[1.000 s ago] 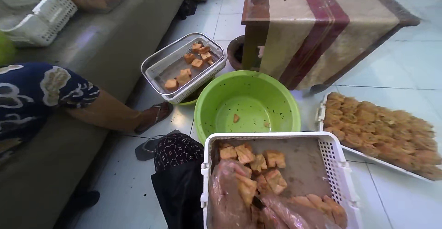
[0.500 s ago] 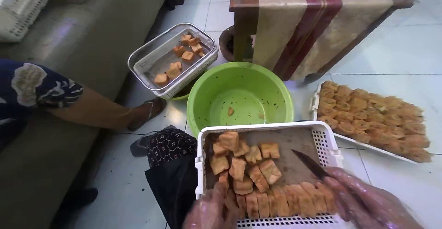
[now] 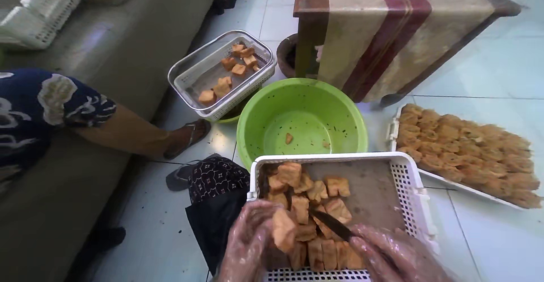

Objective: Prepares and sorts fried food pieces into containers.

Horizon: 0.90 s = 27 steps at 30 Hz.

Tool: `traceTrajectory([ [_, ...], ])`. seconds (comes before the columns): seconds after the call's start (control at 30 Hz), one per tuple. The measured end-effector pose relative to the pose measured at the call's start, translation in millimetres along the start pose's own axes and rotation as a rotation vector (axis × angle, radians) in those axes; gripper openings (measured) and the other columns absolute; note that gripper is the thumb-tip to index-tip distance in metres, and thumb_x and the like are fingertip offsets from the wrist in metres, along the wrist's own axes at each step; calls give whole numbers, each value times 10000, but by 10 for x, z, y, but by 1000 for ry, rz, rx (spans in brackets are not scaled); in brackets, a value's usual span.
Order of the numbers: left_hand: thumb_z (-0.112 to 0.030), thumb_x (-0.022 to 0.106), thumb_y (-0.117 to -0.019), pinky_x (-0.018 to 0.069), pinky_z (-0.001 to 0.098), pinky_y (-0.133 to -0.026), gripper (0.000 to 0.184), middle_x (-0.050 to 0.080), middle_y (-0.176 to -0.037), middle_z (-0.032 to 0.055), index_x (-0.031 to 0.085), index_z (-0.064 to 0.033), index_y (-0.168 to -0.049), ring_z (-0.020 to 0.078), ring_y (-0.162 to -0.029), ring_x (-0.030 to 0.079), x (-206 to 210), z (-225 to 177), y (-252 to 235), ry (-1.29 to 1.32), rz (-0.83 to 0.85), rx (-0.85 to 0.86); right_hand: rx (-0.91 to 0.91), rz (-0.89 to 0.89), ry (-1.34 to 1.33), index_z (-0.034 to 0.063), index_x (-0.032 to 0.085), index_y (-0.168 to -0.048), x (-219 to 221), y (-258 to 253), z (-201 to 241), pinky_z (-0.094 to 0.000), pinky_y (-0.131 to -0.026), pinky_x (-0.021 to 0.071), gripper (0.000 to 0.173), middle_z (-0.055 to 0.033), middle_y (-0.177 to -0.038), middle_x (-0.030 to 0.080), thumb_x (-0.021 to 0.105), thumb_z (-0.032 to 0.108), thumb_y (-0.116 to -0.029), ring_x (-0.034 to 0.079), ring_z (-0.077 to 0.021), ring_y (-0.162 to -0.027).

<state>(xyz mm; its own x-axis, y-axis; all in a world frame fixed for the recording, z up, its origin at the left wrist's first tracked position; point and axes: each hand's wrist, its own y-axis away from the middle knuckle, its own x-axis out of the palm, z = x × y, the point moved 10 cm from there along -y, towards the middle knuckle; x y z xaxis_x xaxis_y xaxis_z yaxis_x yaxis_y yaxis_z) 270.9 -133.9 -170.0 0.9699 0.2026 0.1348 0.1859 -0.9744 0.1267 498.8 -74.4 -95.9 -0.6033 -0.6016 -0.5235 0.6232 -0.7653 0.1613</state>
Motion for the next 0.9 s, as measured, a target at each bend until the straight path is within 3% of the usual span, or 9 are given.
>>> traceTrajectory([
  [0.13, -261, 479, -1002, 601, 341, -713, 348, 716, -1114, 123, 572, -78, -1284, 195, -900, 711, 198, 132, -103, 546, -89, -222, -21, 54, 48, 49, 708, -1187, 197, -13, 69, -482, -615, 568, 304, -139, -791, 708, 496, 240, -1083, 687, -271, -665],
  [0.23, -486, 334, -1074, 594, 307, -623, 490, 692, -866, 59, 655, -115, -1073, 153, -716, 683, 360, 213, -166, 766, -178, -350, -14, 120, 62, 48, 709, -1189, 276, -10, 101, -504, -651, 568, 312, -152, -837, 720, 491, 244, -1083, 702, -294, -722],
  [0.3, -615, 344, -1034, 556, 257, -554, 579, 636, -766, 13, 667, -139, -966, 106, -618, 629, 434, 249, -226, 818, -132, -345, -29, 102, 46, 36, 704, -1179, 232, -21, 154, -485, -632, 561, 303, -153, -810, 707, 488, 225, -1084, 686, -280, -690],
  [0.37, -689, 364, -991, 505, 214, -446, 623, 606, -708, -11, 678, -154, -946, 65, -519, 577, 458, 208, -273, 766, -76, -275, -49, 67, 54, 28, 704, -1170, 164, -40, 204, -464, -616, 562, 298, -151, -792, 707, 489, 215, -1085, 685, -269, -669],
  [0.43, -696, 306, -1002, 492, 213, -421, 656, 607, -659, -13, 674, -155, -953, 58, -486, 570, 406, 182, -300, 625, -116, -208, -52, 49, 71, 32, 706, -1168, 137, -61, 237, -456, -593, 560, 297, -146, -775, 700, 493, 220, -1085, 675, -263, -644],
  [0.53, -570, 144, -1065, 518, 203, -513, 674, 617, -687, -35, 630, -123, -931, 41, -562, 582, 289, 60, -321, 308, -232, -70, -49, 62, 96, 45, 712, -1167, 185, -98, 284, -469, -604, 564, 293, -142, -802, 717, 496, 222, -1080, 696, -272, -677],
  [0.73, -453, 196, -1107, 544, 209, -828, 591, 668, -888, -32, 642, -109, -929, 39, -869, 640, 166, -250, -224, -48, -411, 215, -21, 128, 154, 38, 687, -1177, 275, -104, 275, -514, -593, 548, 307, -157, -793, 703, 461, 223, -1083, 695, -323, -687],
  [0.83, -455, 214, -1106, 543, 208, -853, 565, 673, -899, -47, 645, -132, -934, 31, -896, 644, 170, -307, -199, -107, -435, 294, 3, 129, 160, 35, 686, -1190, 251, -80, 263, -517, -600, 546, 306, -166, -790, 700, 463, 214, -1082, 690, -329, -683],
  [0.9, -494, 225, -1094, 544, 189, -784, 570, 668, -893, -59, 654, -145, -956, 11, -840, 635, 229, -319, -202, -162, -403, 353, 27, 133, 166, 44, 684, -1208, 278, -80, 225, -527, -612, 553, 316, -168, -798, 705, 461, 231, -1086, 696, -335, -696],
])
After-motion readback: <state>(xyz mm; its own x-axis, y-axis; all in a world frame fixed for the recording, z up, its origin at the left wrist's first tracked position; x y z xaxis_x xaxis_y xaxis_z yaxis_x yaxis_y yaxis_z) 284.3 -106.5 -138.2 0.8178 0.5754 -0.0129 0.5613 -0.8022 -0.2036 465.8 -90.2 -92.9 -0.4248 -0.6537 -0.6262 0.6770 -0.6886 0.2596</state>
